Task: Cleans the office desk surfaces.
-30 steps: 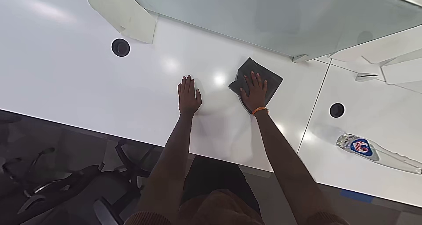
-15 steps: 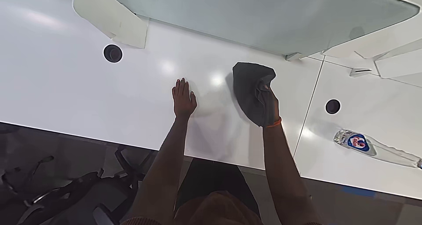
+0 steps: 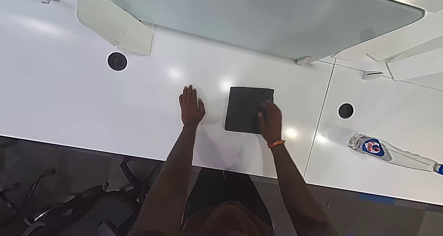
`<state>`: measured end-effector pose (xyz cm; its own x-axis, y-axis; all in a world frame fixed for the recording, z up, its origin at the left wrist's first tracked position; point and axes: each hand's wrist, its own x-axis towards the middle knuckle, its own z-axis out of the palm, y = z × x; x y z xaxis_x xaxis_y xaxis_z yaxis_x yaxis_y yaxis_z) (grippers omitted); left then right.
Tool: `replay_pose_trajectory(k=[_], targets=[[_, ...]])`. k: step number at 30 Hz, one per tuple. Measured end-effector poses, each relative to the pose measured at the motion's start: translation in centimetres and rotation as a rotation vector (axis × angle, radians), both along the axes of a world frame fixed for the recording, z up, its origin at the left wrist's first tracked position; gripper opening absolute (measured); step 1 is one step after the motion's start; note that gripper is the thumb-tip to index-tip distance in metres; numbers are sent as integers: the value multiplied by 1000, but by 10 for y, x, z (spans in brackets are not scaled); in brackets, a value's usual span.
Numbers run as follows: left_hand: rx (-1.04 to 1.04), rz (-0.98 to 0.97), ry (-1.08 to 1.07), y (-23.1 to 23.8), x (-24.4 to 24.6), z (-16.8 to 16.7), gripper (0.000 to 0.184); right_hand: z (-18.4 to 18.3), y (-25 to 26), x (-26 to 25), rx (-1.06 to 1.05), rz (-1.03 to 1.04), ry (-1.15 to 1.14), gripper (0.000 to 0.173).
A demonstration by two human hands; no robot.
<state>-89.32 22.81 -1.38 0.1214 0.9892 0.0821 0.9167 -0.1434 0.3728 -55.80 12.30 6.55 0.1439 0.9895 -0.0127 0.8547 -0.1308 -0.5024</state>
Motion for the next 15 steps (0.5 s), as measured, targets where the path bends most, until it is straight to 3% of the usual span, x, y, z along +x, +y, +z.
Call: replay_pose_trajectory(k=[3, 7, 11, 15], targets=[[4, 7, -1, 0, 0, 1, 54, -22, 4, -31, -67, 293, -150, 62], [8, 2, 8, 1, 1, 3, 53, -44, 48, -27, -236, 424, -288, 88], [16, 4, -17, -1, -1, 1, 52, -46, 92, -4, -211, 437, -323, 80], [29, -1, -16, 1, -1, 2, 52, -56, 115, 49, -136, 223, -326, 57]])
